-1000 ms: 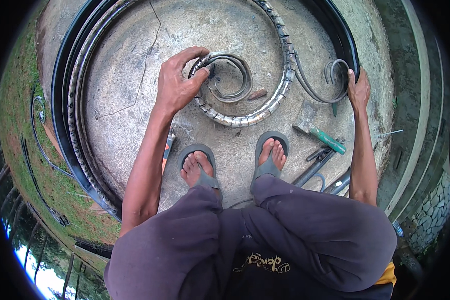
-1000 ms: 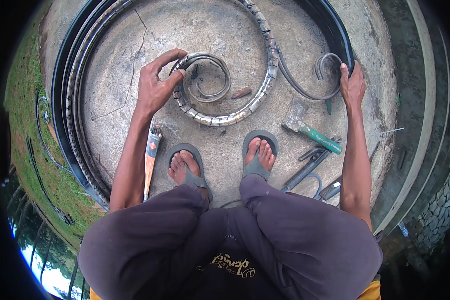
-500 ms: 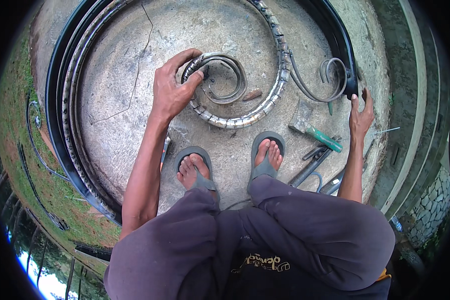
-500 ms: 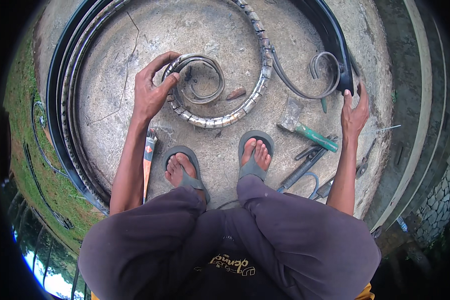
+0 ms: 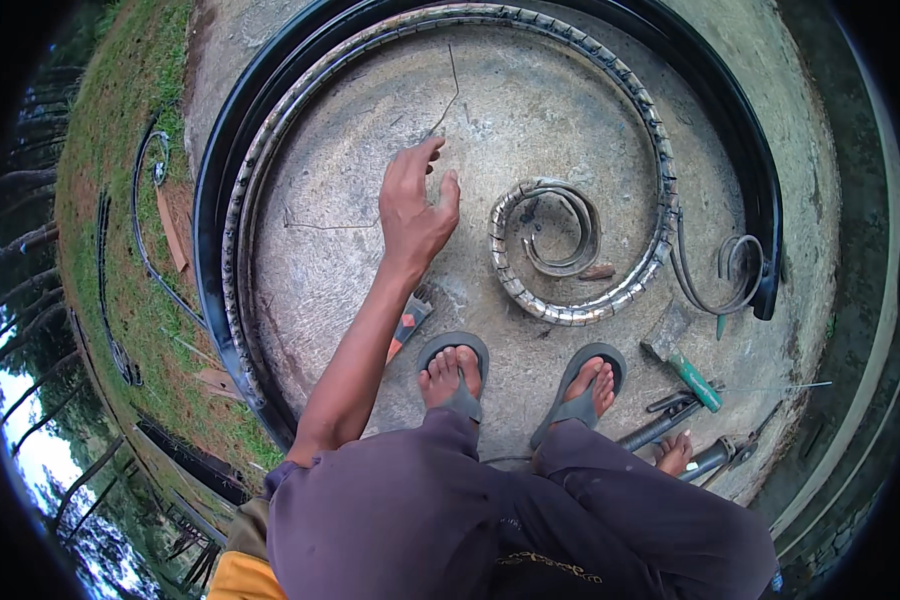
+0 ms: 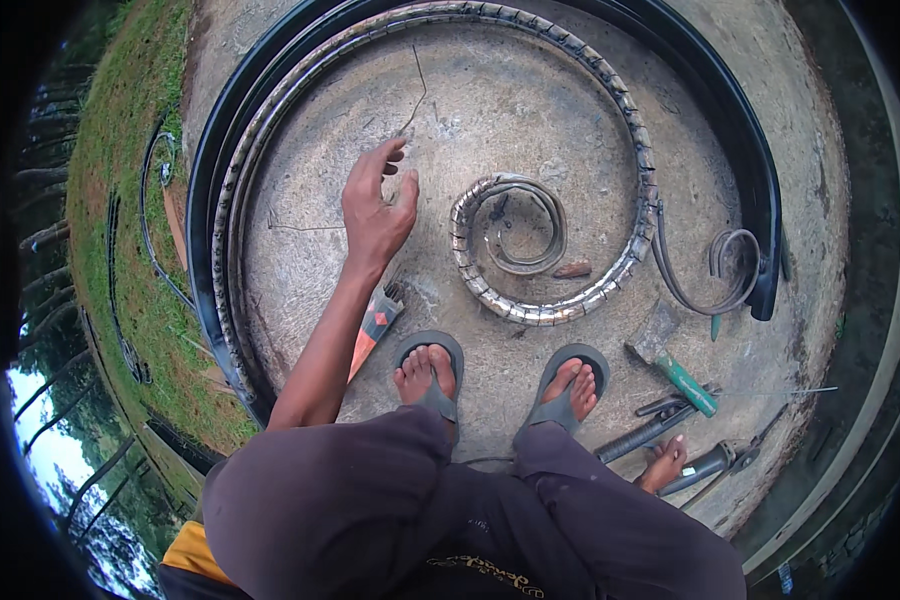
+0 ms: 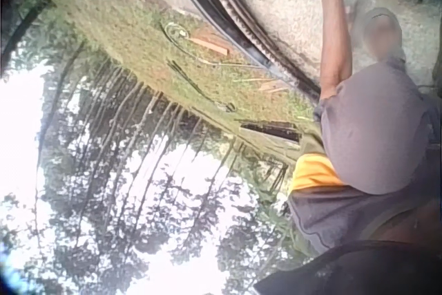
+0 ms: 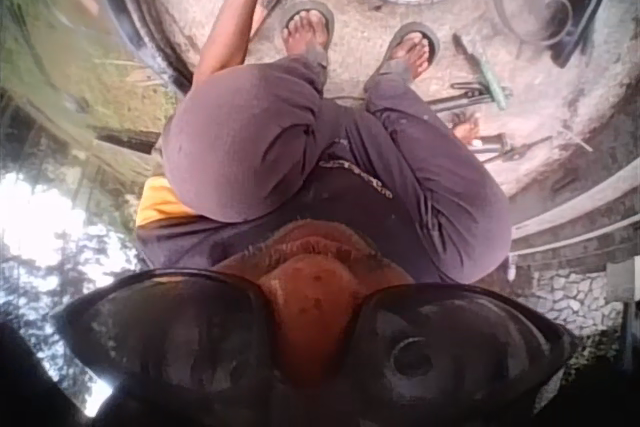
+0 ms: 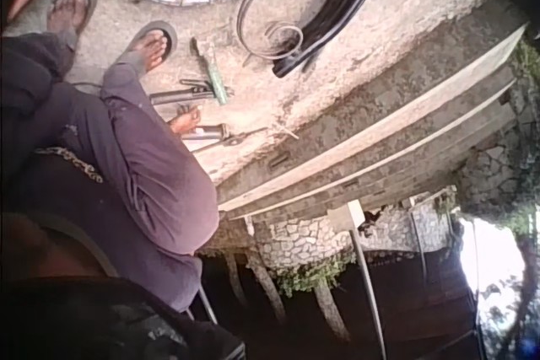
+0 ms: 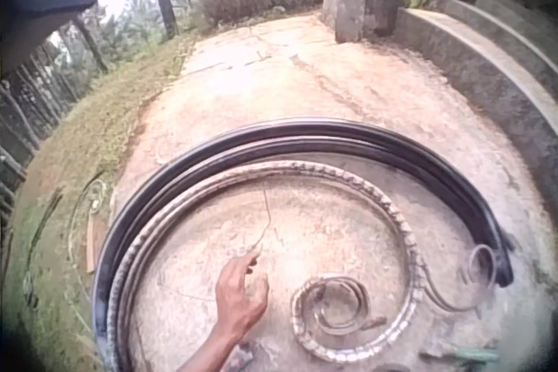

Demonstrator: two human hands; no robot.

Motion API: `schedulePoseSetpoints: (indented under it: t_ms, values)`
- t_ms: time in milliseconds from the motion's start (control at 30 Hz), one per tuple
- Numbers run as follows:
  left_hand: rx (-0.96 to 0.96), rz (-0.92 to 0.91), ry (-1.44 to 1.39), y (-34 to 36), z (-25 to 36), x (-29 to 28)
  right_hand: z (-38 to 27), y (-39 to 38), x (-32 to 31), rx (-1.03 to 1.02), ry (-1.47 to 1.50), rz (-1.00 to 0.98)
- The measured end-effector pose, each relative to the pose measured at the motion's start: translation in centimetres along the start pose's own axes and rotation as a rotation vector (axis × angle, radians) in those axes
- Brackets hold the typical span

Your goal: The person welds sections of a decorative metal scroll by hand using a welding tool, positioning the metal pieces together and applying the weld at several points.

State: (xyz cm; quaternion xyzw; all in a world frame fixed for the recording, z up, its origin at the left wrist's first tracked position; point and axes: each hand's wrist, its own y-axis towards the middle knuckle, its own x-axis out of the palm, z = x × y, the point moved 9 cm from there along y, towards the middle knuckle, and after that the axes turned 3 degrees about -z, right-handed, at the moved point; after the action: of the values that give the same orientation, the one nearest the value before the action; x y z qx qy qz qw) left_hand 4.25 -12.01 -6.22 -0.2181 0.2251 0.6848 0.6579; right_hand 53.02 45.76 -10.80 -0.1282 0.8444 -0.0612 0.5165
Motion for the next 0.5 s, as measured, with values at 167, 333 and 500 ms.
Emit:
schedulePoseSetpoints:
  t_ms: [167, 333, 500]
  values:
    - [0.062, 0.084, 0.512, 1.0, -1.9, -1.7, -1.6, 0.2, 3.4, 0.072, 0.132, -0.273]
    - [0.083, 0.046, 0.564, 1.7, -2.0, -0.7, -4.8, 2.1, 4.4, -0.157, -0.149, -0.159]
    - [0.027, 0.007, 0.235, 1.0, -0.6, 0.7, -4.2, 0.9, 5.0, 0.052, 0.315, -0.302]
